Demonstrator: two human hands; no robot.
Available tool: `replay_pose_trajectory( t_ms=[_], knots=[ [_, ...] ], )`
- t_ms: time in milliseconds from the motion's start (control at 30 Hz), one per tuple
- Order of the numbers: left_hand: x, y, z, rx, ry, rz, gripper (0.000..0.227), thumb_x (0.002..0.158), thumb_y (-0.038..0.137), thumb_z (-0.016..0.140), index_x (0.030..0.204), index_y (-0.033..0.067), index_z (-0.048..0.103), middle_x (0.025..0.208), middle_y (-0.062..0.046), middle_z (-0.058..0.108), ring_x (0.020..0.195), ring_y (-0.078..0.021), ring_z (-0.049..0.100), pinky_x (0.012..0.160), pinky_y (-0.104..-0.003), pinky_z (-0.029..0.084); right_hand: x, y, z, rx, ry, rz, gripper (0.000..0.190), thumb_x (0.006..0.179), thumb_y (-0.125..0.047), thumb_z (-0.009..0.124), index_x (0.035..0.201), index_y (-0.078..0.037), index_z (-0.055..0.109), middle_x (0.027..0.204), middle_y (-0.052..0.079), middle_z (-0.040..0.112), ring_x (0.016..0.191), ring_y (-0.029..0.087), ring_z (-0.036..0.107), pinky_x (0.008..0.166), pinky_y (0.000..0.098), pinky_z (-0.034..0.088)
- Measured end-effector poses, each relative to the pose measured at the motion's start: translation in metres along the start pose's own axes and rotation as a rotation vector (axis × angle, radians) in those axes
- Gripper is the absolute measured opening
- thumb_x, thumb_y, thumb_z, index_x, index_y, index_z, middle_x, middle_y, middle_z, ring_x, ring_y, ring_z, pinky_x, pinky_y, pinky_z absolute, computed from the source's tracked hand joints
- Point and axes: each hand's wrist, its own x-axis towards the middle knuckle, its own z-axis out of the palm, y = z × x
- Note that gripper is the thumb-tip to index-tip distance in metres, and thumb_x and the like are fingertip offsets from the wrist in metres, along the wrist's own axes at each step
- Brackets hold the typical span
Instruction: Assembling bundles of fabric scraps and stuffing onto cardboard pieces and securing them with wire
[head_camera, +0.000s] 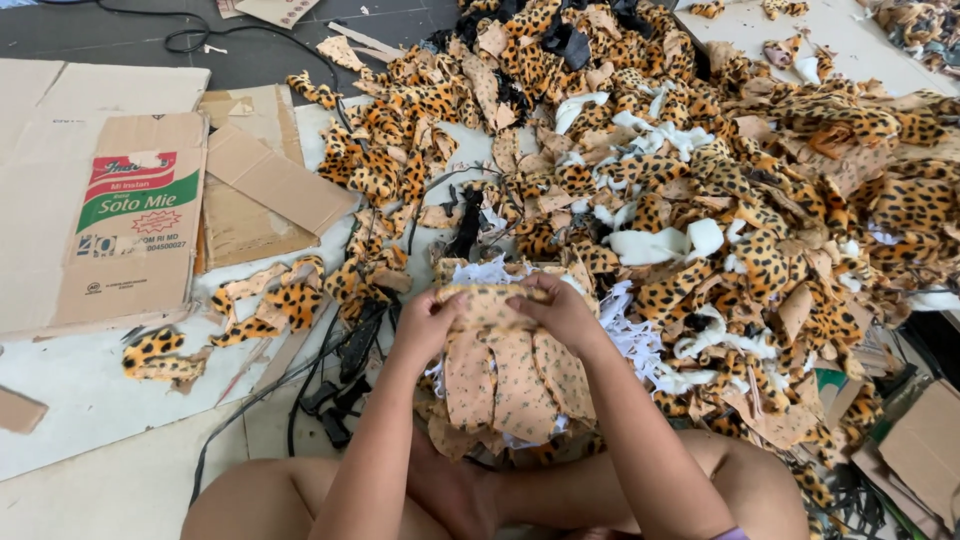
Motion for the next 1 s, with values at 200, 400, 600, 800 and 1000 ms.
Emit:
replay_pose_trajectory(
  t_ms=[200, 400, 600, 800, 1000],
  knots=[
    [0.044, 0.025, 0.003, 0.086, 0.162, 0.035, 0.042, 0.096, 0.027, 0.071, 0.131, 0.0111, 0.053, 0.104, -0.013, 0.073, 0.094, -0.0251, 0.074, 0.077, -0.037, 0.061, 0.057, 0.025, 0.005, -0.473, 0.211, -0.186, 0.033, 0.083, -0.02, 0.086, 0.112, -0.018, 0.071, 0.116, 0.006, 0.074, 0.097, 0.028, 0.074, 0.078, 0.0378, 0.062],
    [0.053, 0.005, 0.015, 0.365, 0.339, 0.307, 0.032, 0.095, 0.025, 0.072, 0.109, 0.0088, 0.049, 0.094, -0.009, 0.056, 0.096, -0.0306, 0.066, 0.076, -0.043, 0.058, 0.067, 0.037, 0.005, -0.901, 0.374, -0.392, 0.042, 0.084, -0.028, 0.084, 0.12, -0.017, 0.065, 0.108, 0.011, 0.066, 0.105, 0.035, 0.067, 0.084, 0.046, 0.057],
    [-0.021, 0.038, 0.03, 0.856, 0.183, 0.593, 0.043, 0.103, 0.018, 0.052, 0.144, 0.0069, 0.052, 0.156, -0.023, 0.042, 0.148, -0.0388, 0.03, 0.119, -0.062, 0.02, 0.003, -0.001, 0.034, -0.987, 0.262, -0.546, 0.032, 0.096, -0.024, 0.066, 0.128, -0.02, 0.067, 0.137, 0.009, 0.06, 0.137, 0.032, 0.046, 0.113, 0.0554, 0.034],
    [-0.008, -0.029, 0.053, 0.998, 0.173, 0.563, 0.067, 0.101, 0.033, 0.048, 0.162, 0.0161, 0.028, 0.17, -0.011, 0.019, 0.156, -0.0325, 0.011, 0.122, -0.056, 0.001, -0.003, 0.037, 0.042, -1.157, 0.074, -0.345, 0.05, 0.105, -0.04, 0.048, 0.154, -0.03, 0.047, 0.163, 0.0, 0.038, 0.152, 0.029, 0.026, 0.122, 0.057, 0.01],
    [0.001, -0.043, 0.053, 0.983, 0.181, 0.545, 0.062, 0.104, 0.03, 0.04, 0.163, 0.0161, 0.027, 0.172, -0.01, 0.014, 0.157, -0.0314, 0.009, 0.122, -0.056, -0.002, 0.002, 0.045, 0.046, -1.192, 0.018, -0.294, 0.054, 0.106, -0.042, 0.044, 0.159, -0.032, 0.037, 0.168, -0.002, 0.029, 0.155, 0.026, 0.02, 0.124, 0.0546, 0.007]
  ],
)
